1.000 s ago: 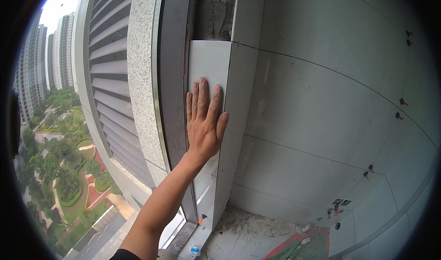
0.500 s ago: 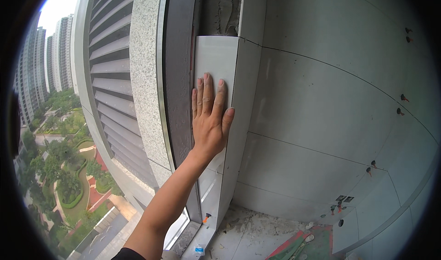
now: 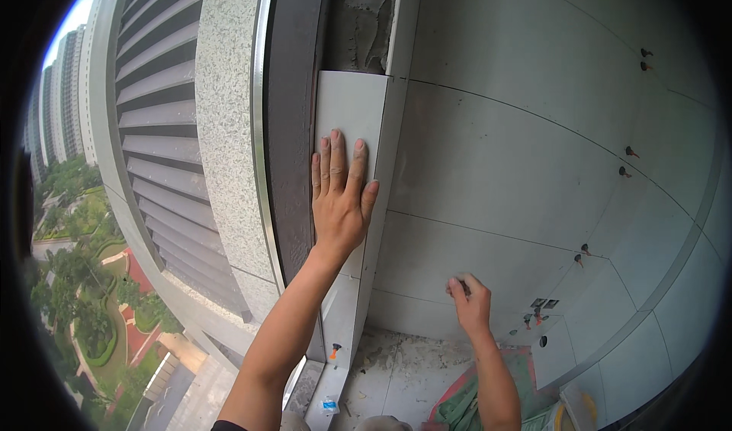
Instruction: Applying mortar and installing tiles onto a wall near a window frame.
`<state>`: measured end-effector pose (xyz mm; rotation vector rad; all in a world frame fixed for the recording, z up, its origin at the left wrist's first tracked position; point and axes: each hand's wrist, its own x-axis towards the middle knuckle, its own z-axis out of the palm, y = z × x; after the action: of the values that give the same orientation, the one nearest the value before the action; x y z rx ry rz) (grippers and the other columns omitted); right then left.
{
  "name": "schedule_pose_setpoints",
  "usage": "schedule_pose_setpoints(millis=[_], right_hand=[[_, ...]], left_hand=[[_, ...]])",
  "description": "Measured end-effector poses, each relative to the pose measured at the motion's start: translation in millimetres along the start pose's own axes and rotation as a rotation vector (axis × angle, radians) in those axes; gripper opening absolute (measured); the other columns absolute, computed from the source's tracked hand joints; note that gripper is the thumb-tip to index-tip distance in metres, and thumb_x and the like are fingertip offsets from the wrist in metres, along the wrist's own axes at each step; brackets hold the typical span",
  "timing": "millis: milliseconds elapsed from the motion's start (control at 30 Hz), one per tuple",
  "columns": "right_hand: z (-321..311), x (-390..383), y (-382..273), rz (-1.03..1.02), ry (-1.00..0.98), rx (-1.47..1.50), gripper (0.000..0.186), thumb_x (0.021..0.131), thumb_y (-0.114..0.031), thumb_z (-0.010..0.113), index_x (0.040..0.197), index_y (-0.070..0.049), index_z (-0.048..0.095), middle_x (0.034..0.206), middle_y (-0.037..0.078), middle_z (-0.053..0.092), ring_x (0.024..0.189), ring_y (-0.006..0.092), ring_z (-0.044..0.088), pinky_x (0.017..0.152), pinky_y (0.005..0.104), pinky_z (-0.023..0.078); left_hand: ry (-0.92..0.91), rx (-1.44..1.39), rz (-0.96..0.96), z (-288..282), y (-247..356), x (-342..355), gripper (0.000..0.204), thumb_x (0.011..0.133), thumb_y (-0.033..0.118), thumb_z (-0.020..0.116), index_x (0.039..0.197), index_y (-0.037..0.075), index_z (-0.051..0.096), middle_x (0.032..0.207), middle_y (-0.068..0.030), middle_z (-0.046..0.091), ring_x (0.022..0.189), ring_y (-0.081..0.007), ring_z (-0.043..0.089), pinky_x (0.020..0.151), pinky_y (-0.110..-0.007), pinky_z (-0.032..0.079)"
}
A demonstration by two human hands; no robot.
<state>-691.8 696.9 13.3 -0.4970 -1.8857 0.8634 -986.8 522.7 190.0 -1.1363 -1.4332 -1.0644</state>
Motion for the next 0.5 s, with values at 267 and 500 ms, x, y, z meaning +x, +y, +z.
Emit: schedule_pose_setpoints(millis=[267, 500], right_hand=[[70.9, 195.1, -273.0, -0.351, 0.053, 0.391, 0.025, 0.111, -0.021, 0.076, 0.114, 0.003, 0.08, 0.097, 0.008, 0.081, 0.085, 0.0151, 0.077, 0.077, 0.0309, 0.065], [93.0, 227.2, -295.5, -0.404, 0.019, 0.427, 0.025, 0.109, -0.022, 0.079, 0.11, 0.003, 0.081, 0.094, 0.007, 0.081, 0.081, 0.0134, 0.077, 0.073, 0.0304, 0.065]], left_hand=[[0.0, 0.043, -0.019, -0.5, 0.5, -1.5, 0.065, 0.12, 0.048, 0.047, 0.178, 0.018, 0.041, 0.187, -0.0219, 0.026, 0.173, -0.0427, 0.022, 0.139, -0.059, 0.02], [0.007, 0.037, -0.026, 0.9, 0.6, -1.8, 0.061, 0.121, 0.047, 0.046, 0.177, 0.025, 0.043, 0.187, -0.0209, 0.026, 0.173, -0.0429, 0.023, 0.139, -0.059, 0.02]])
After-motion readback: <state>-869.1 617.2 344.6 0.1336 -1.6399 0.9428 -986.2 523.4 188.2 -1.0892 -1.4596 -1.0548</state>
